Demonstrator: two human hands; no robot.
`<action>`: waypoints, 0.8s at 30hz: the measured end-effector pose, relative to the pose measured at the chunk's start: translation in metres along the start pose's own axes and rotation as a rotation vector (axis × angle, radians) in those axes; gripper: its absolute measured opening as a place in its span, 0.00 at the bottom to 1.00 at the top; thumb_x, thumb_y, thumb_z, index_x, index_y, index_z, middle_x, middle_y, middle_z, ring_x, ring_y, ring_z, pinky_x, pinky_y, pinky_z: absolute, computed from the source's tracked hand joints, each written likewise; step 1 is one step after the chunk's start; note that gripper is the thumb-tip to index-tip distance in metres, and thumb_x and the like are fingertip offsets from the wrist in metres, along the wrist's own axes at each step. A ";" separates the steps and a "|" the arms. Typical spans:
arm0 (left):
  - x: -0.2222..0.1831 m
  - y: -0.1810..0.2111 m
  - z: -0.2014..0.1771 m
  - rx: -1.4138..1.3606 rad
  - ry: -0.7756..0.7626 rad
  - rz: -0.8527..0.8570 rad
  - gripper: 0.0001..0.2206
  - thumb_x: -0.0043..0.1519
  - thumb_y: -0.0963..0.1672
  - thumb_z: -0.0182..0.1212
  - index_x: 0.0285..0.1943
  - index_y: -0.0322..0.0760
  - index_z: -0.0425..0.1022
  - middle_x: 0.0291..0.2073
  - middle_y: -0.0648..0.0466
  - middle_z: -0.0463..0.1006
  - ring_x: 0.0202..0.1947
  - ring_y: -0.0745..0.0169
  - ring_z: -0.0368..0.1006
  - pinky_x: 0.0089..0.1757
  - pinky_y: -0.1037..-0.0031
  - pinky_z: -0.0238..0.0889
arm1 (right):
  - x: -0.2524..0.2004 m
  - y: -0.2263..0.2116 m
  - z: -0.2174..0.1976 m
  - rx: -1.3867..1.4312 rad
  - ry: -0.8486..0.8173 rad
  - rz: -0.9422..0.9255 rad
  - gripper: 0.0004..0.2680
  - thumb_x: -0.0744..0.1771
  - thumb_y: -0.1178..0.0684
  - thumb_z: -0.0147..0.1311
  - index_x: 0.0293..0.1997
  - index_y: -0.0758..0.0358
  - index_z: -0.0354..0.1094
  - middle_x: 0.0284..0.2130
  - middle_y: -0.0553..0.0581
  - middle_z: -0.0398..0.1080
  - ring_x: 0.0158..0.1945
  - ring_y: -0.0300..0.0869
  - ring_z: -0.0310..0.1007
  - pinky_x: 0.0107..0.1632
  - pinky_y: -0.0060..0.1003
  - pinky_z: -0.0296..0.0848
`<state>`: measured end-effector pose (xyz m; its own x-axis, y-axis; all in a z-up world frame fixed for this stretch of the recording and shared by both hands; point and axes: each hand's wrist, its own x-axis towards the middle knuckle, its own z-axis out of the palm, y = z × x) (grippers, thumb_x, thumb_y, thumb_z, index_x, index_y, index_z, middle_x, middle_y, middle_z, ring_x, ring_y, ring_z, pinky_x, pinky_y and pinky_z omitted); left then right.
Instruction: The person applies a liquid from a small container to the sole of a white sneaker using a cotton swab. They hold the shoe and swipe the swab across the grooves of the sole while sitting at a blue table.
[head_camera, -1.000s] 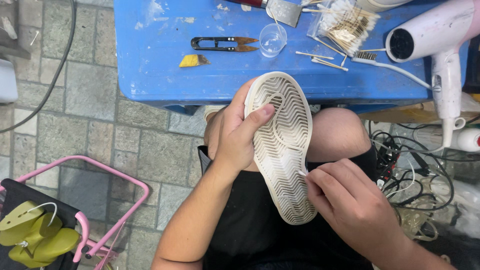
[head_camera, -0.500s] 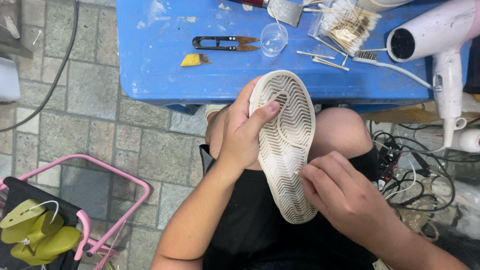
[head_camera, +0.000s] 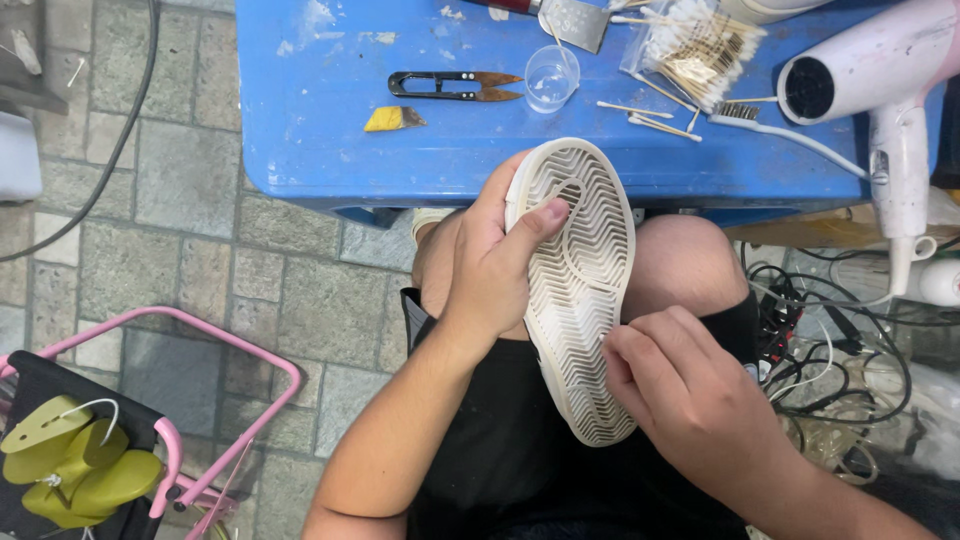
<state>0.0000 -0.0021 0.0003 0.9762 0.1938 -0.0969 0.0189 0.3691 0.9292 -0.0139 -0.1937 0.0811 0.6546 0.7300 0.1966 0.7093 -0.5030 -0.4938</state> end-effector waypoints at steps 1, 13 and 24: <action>-0.001 0.000 0.000 0.017 0.000 0.006 0.21 0.68 0.42 0.59 0.70 0.24 0.66 0.54 0.47 0.79 0.54 0.64 0.74 0.56 0.75 0.67 | -0.001 0.000 0.001 0.004 -0.011 -0.009 0.09 0.61 0.64 0.62 0.41 0.73 0.68 0.33 0.61 0.69 0.34 0.51 0.72 0.38 0.41 0.72; -0.010 0.008 -0.008 -0.122 -0.039 0.030 0.22 0.68 0.41 0.58 0.70 0.25 0.64 0.55 0.47 0.78 0.55 0.63 0.74 0.56 0.73 0.69 | 0.031 0.024 -0.028 0.109 0.152 0.207 0.05 0.63 0.62 0.64 0.40 0.68 0.73 0.34 0.59 0.74 0.32 0.44 0.72 0.36 0.35 0.71; -0.014 0.020 -0.022 -0.012 -0.038 0.063 0.22 0.68 0.41 0.59 0.71 0.25 0.65 0.53 0.46 0.80 0.53 0.62 0.77 0.55 0.73 0.71 | 0.191 0.102 0.010 -0.368 -0.032 -0.127 0.06 0.65 0.50 0.65 0.36 0.60 0.79 0.26 0.61 0.74 0.32 0.55 0.75 0.36 0.48 0.72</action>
<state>-0.0182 0.0228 0.0125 0.9829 0.1823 -0.0244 -0.0452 0.3677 0.9288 0.1805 -0.1013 0.0598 0.5513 0.8082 0.2072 0.8343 -0.5360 -0.1293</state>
